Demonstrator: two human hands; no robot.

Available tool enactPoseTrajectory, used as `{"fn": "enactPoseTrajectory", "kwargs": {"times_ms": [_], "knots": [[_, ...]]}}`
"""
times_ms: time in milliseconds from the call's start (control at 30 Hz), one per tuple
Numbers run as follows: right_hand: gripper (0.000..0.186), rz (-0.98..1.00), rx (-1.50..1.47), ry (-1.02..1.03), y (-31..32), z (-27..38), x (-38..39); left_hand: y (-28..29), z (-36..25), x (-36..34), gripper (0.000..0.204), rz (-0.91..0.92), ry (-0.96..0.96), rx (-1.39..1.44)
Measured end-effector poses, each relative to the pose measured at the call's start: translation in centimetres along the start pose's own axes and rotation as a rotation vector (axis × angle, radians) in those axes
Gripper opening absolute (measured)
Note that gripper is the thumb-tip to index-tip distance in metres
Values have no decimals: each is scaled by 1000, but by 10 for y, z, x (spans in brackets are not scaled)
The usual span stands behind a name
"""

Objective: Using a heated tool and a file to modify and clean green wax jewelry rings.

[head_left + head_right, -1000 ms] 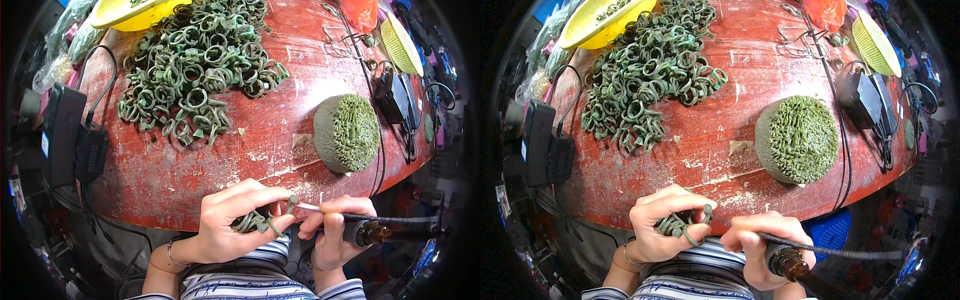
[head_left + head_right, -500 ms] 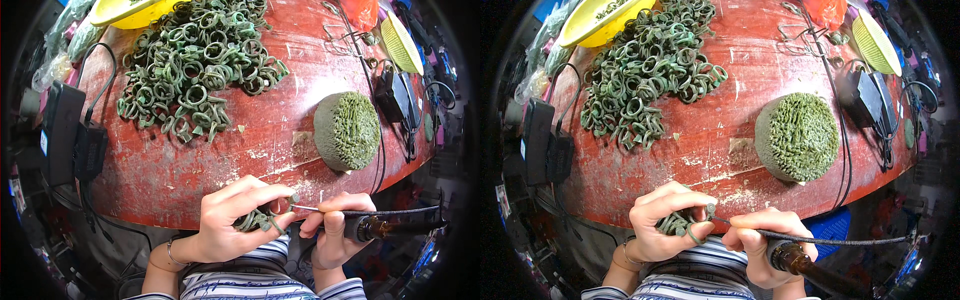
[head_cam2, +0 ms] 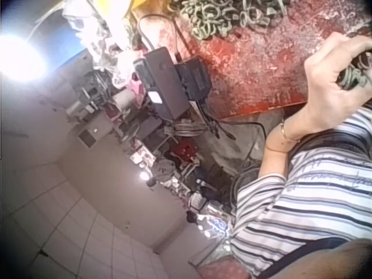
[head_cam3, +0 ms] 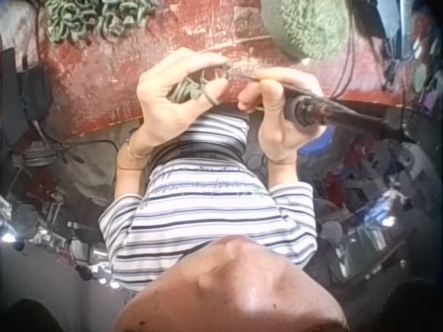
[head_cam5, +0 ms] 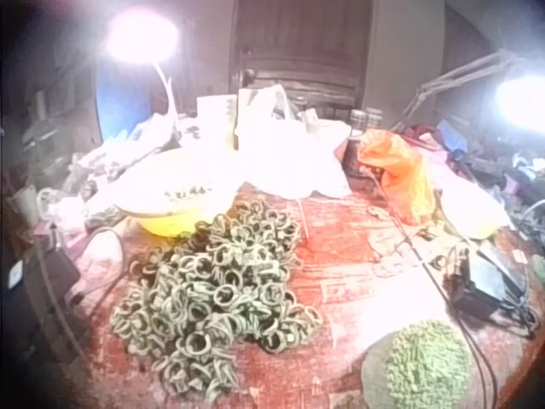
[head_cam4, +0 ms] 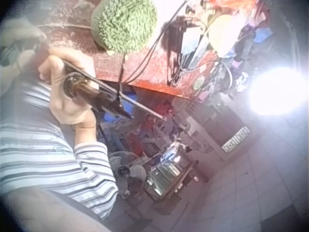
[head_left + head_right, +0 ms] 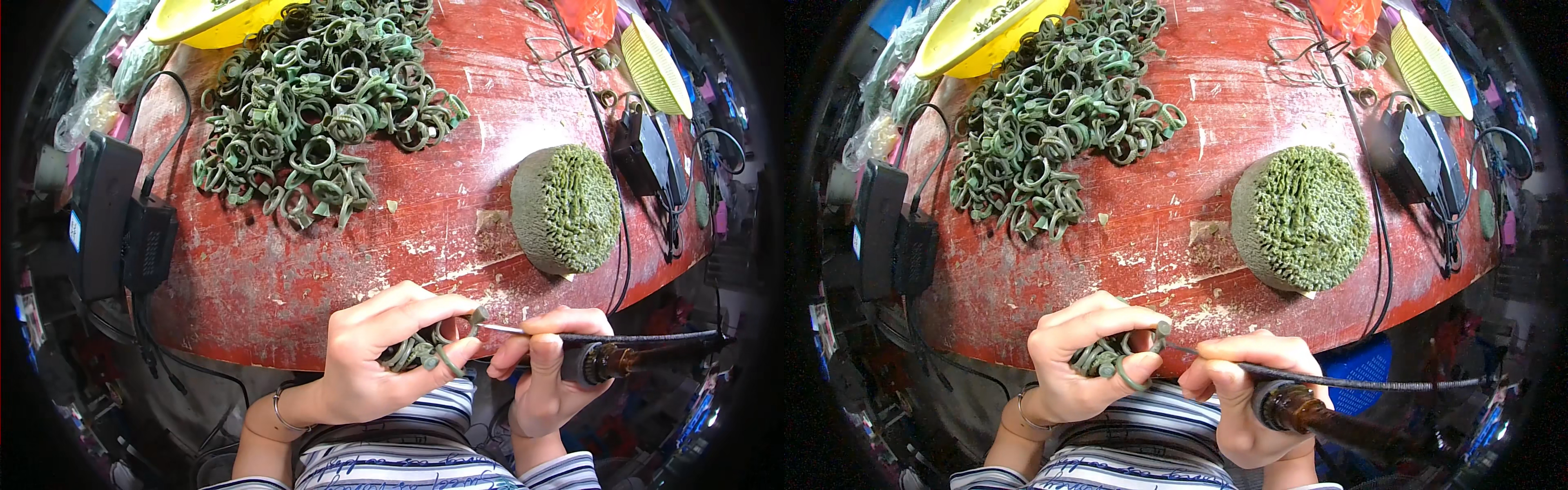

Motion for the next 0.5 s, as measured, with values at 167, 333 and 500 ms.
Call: {"fn": "enactPoseTrajectory", "kwargs": {"times_ms": [167, 333, 500], "knots": [[13, -97, 5, -30, 16, -7, 3, -1, -1, 1, 24, 11, 12, 22], [13, -5, -63, -16, 5, -5, 0, 0, 0, 0, 24, 18, 19, 22], [12, 4, -74, -22, 4, -4, -2, -1, -1, -1, 25, 27, 16, 4]]}}
Point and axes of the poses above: each hand's wrist, its own x-axis away from the middle knuckle, its own y-axis out of the back of the hand, z = x × y, the point moved 9 cm from there along -x, towards the middle knuckle, and after that the axes turned 7 degrees about y, right-handed, at the moved point
